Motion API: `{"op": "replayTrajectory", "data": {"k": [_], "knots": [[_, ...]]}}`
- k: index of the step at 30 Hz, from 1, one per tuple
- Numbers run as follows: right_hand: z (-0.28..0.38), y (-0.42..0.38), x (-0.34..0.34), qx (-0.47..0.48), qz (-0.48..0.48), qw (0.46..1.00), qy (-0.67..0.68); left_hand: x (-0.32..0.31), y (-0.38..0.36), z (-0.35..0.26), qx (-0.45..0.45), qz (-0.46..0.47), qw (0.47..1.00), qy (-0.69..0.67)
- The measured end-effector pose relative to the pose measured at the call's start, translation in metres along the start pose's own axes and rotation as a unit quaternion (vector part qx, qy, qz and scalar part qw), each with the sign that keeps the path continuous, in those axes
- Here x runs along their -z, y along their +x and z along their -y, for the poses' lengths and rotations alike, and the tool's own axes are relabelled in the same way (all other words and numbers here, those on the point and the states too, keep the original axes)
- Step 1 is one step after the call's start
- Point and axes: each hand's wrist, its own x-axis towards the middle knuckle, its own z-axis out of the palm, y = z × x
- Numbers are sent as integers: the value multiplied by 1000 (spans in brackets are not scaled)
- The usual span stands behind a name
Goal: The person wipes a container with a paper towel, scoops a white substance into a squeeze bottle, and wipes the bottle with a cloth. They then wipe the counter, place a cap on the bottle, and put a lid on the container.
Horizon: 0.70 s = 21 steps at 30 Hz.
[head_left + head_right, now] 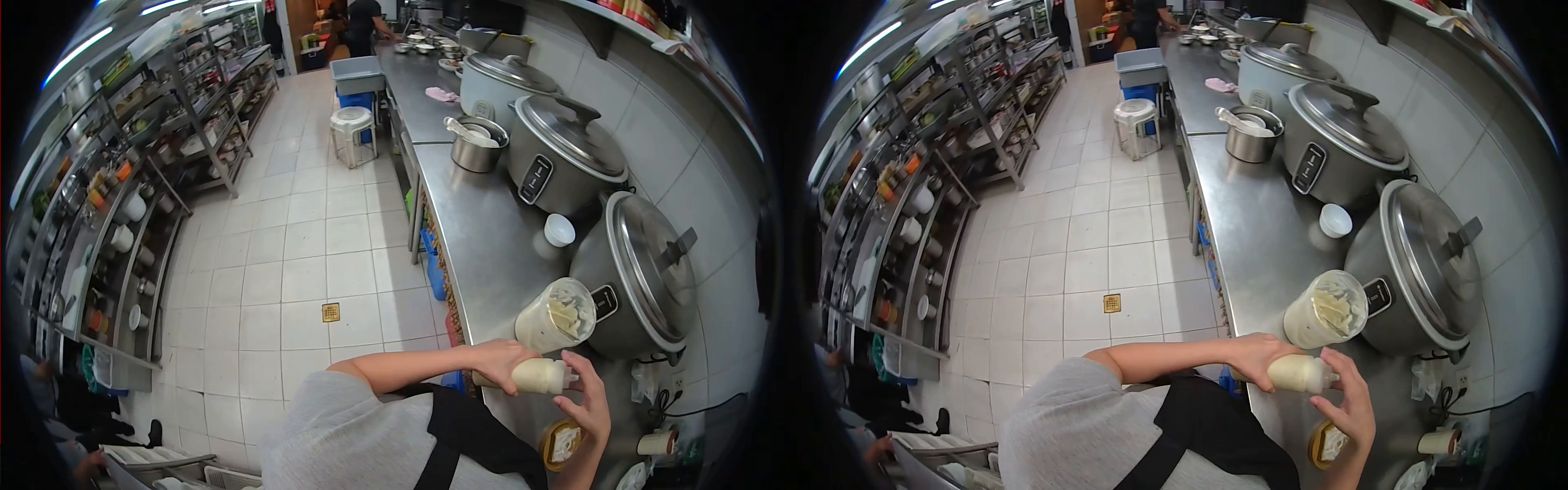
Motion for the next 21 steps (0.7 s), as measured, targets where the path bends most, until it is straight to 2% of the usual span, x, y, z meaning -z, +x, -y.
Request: {"op": "replayTrajectory", "data": {"k": [1, 3, 4, 5, 6, 7, 9, 10, 12, 13, 15, 19, 21], "knots": [[2, 2, 0, 23, 9, 999, 28, 3, -3, -3, 5, 1, 1000, 0], [-14, 2, 1, -133, 70, 989, 8, 5, -8, -11, 29, 2, 999, 15], [-15, 1, -3, -130, 71, 989, 10, 7, -10, -13, 51, 2, 998, 30], [-11, 0, -10, -85, 29, 996, -5, 8, -12, -13, 54, 0, 998, 32], [-9, 0, -14, -42, -13, 999, -20, 6, -14, -12, 43, -8, 999, 31], [-5, 2, -11, -41, -13, 999, -18, 5, -15, -11, 31, -16, 999, 31], [6, 6, -3, 85, 88, 988, -93, 2, -18, -11, 19, -34, 999, 38], [5, 4, -3, 83, 85, 989, -91, 1, -19, -11, 5, -54, 998, 44], [3, 0, -3, -131, 111, 983, -69, -2, -20, -11, 0, -54, 997, 53], [7, -1, -5, -132, 109, 983, -68, -2, -20, -11, -5, -58, 996, 62], [21, -2, -11, 40, 16, 993, -110, 1, -20, -13, 1, -44, 998, 40], [15, -7, -3, 48, 78, 990, -109, 4, -20, -20, -5, -20, 999, 24], [15, -10, -3, -61, 65, 991, -96, 2, -19, -19, -8, -14, 1000, 23]]}}
